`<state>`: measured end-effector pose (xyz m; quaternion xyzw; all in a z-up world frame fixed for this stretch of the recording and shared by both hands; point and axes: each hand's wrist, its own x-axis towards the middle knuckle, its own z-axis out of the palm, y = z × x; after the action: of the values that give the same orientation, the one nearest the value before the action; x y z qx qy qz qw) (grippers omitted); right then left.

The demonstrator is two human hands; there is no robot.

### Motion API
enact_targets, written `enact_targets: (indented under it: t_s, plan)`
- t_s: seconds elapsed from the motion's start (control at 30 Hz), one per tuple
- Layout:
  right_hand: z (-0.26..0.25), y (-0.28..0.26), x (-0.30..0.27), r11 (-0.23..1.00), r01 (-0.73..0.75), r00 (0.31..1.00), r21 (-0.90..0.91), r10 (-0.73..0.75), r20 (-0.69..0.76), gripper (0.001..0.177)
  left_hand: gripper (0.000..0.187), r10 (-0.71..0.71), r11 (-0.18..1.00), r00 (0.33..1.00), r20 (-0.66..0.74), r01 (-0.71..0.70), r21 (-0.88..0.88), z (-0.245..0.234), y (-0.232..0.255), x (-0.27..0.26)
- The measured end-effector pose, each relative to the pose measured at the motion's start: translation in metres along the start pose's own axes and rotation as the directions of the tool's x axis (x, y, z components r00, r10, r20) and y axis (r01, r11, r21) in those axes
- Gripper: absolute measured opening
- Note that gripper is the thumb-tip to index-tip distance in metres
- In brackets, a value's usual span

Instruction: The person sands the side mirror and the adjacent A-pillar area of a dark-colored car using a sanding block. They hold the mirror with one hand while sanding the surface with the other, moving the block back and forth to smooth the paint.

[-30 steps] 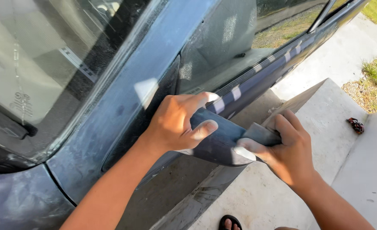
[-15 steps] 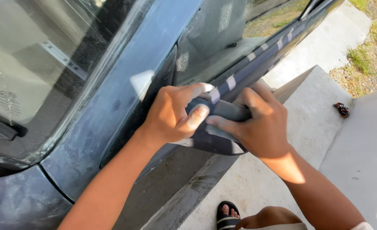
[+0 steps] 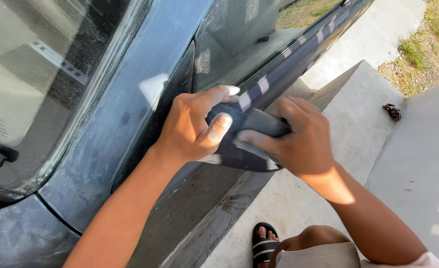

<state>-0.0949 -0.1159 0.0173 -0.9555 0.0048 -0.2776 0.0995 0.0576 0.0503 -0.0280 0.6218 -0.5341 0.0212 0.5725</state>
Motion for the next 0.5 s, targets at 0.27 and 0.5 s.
enact_targets:
  t_s: [0.27, 0.5]
  plan:
    - [0.004, 0.014, -0.001, 0.996, -0.09, 0.996, -0.02, 0.09, -0.016, 0.065, 0.077, -0.046, 0.992, 0.998, -0.037, 0.05, 0.114, 0.007, -0.003, 0.004]
    - [-0.022, 0.032, -0.031, 0.987, -0.146, 0.988, 0.06, 0.143, 0.051, 0.063, 0.089, -0.024, 0.998, 0.999, -0.027, 0.026, 0.054, 0.002, 0.0, 0.002]
